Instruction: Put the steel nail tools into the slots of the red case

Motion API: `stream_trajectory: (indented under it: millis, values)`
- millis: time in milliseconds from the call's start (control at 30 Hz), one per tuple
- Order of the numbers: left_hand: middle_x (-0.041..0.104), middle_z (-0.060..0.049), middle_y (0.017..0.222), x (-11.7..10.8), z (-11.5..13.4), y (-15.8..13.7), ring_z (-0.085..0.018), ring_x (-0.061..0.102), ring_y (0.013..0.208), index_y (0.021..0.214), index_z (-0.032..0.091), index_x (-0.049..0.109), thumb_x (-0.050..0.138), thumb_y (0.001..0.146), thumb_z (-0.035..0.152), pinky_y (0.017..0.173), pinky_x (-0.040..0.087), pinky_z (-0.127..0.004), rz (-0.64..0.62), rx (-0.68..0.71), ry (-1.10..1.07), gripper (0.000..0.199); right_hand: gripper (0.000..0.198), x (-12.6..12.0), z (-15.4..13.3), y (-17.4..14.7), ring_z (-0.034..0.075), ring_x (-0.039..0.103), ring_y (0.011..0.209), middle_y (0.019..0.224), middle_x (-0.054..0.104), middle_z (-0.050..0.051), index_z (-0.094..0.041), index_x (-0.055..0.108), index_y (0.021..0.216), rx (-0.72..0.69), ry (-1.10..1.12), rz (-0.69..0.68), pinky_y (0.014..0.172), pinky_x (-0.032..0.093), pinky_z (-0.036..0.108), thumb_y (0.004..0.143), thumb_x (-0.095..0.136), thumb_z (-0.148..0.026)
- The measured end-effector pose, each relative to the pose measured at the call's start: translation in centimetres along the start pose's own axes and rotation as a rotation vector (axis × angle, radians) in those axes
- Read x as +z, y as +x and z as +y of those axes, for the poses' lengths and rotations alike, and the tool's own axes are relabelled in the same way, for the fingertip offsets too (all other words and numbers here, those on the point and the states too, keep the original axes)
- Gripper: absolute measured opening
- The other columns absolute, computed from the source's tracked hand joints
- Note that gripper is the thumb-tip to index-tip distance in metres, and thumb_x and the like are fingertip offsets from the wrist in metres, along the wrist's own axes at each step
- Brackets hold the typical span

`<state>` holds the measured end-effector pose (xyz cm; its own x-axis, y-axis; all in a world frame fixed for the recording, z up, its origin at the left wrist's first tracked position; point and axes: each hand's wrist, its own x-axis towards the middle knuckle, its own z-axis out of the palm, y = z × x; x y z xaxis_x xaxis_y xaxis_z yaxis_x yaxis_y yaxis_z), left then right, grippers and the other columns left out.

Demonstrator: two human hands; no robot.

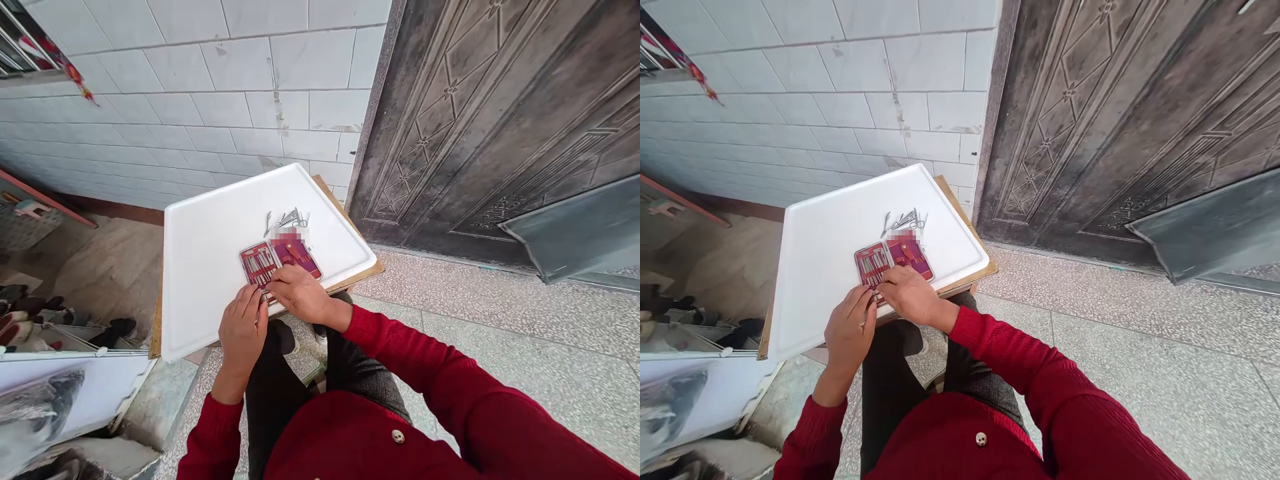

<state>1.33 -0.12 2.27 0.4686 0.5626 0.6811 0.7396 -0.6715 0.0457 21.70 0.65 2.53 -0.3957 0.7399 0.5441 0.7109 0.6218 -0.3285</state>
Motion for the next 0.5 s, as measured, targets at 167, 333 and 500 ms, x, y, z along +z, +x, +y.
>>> stream_trajectory:
  millis: [167,333,500]
  values:
    - [0.077,-0.008,0.127,-0.3,-3.1,4.1,-0.024,0.073,0.115,0.121,0.022,0.071,0.051,0.107,0.031,0.098,0.056,-0.037,-0.085,-0.06,-0.027,0.026,0.024,0.0,-0.1,0.2,0.023,0.056,0.096,0.106,0.07,0.011,-0.017,0.076,0.109,0.028,0.007,-0.025,0.088,0.045,0.038,0.107,0.054,-0.028]
    - [0.075,-0.01,0.124,2.5,-6.4,9.2,-0.028,0.071,0.109,0.113,0.022,0.07,0.045,0.106,0.035,0.091,0.056,-0.041,-0.291,-0.139,-0.007,0.03,0.021,-1.4,1.0,0.4,0.023,0.063,0.111,0.119,0.072,0.011,-0.02,0.074,0.118,0.041,0.146,0.02,0.099,0.05,0.039,0.103,0.061,-0.026]
    - [0.074,-0.011,0.113,3.8,-6.8,11.0,-0.029,0.069,0.102,0.109,0.02,0.066,0.043,0.105,0.03,0.083,0.053,-0.04,-0.449,-0.183,0.063,0.025,0.023,-5.0,3.9,-0.2,0.023,0.068,0.107,0.115,0.072,0.011,-0.019,0.074,0.119,0.419,0.012,0.083,0.094,0.052,0.034,0.105,0.057,-0.026]
